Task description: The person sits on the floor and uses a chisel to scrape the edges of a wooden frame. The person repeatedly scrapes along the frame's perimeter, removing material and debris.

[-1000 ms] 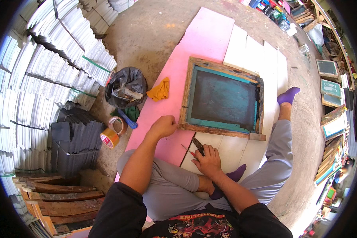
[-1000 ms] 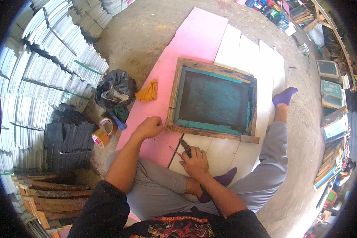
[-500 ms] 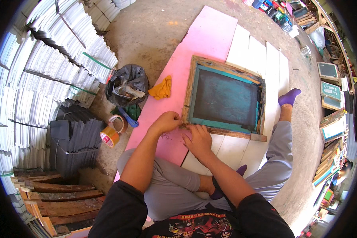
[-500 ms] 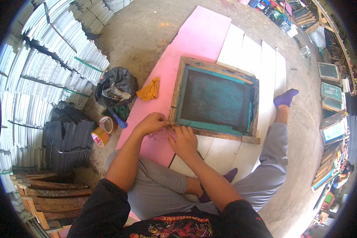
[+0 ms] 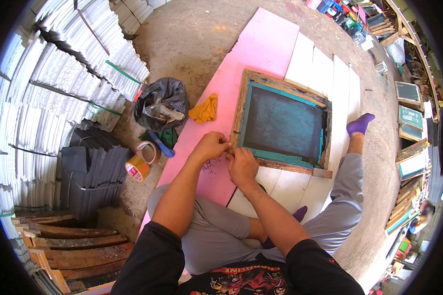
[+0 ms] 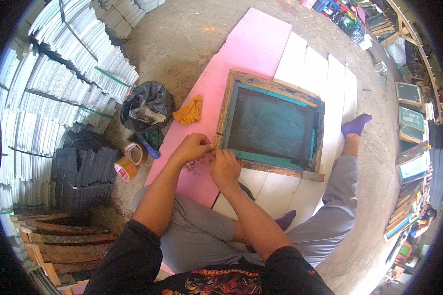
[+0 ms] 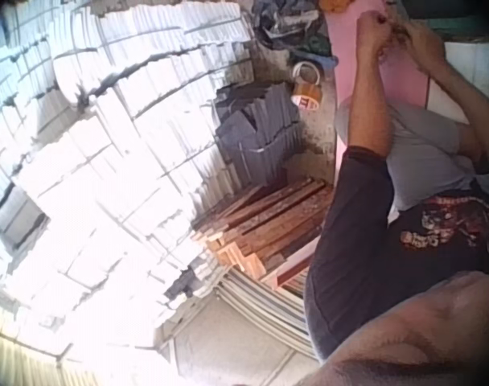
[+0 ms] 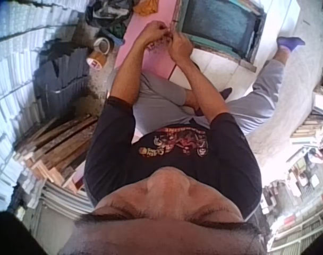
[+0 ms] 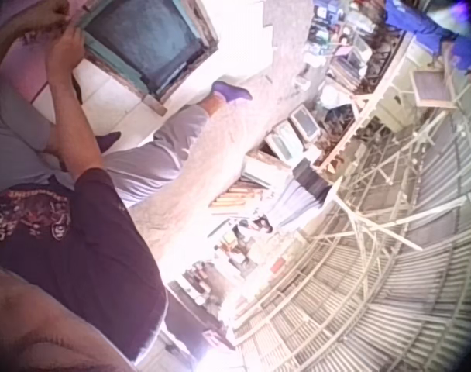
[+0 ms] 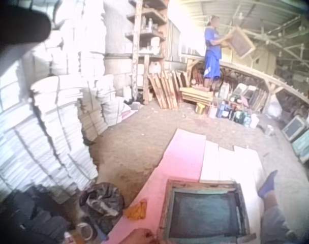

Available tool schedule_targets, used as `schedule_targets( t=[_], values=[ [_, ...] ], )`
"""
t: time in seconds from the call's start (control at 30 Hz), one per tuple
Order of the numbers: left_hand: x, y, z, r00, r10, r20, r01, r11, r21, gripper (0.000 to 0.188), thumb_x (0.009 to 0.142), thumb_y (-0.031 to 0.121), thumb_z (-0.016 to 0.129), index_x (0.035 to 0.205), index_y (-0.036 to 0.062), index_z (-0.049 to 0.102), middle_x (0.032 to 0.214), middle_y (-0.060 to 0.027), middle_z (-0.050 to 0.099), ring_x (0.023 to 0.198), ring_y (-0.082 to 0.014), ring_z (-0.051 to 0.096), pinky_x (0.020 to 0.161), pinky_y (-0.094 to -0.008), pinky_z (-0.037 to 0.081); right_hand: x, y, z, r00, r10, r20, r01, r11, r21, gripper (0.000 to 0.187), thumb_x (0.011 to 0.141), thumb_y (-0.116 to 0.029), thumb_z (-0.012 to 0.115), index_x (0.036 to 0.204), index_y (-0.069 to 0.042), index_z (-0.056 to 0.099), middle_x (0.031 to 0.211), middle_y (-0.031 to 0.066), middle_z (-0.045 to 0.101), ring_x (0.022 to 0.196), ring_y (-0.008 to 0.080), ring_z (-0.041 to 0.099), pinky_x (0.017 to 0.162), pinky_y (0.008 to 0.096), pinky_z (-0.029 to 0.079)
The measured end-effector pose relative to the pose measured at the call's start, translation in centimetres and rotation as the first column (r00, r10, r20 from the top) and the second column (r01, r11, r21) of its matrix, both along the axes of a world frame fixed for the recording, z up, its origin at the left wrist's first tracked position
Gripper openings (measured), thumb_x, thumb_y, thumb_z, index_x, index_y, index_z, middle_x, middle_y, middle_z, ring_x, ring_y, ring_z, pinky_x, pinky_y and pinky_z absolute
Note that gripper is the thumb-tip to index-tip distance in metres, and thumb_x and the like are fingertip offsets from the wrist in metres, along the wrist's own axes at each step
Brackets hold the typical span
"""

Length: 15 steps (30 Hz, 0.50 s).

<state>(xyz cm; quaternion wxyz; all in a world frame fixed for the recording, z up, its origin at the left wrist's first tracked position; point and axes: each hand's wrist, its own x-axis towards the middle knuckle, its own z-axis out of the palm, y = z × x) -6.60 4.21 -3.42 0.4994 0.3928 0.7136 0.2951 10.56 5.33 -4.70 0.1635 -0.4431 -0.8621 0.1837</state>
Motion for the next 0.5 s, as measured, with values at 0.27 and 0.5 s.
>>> schedule_targets(
  t=[0.27,0.5],
  values=[
    [0.2,0.1,-1.3,0.992,-0.047,-0.121,0.047,0.999,-0.008,0.025,0.083,0.024,0.083,0.092,0.0021,0.076,0.082,-0.0142,0.075,0.077,-0.0252,0.074,0.073,-0.0375,0.057,1.2,-2.0,-0.2,0.992,0.112,-0.057,-0.104,0.987,0.119,0.012,0.085,-0.011,0.073,0.093,-0.005,0.068,0.087,0.0105,0.063,0.086,0.0321,0.064,0.072,0.0426,0.053],
    [-0.7,-0.1,0.3,0.954,-0.179,-0.241,0.168,0.984,-0.064,0.031,0.085,0.029,0.079,0.094,-0.0003,0.077,0.086,-0.0175,0.076,0.08,-0.0295,0.075,0.076,-0.0404,0.057,3.2,-5.2,-2.0,0.926,0.191,-0.326,-0.236,0.966,-0.105,0.01,0.085,-0.006,0.069,0.095,-0.005,0.065,0.089,0.0152,0.066,0.085,0.036,0.068,0.073,0.0443,0.055]
  ],
)
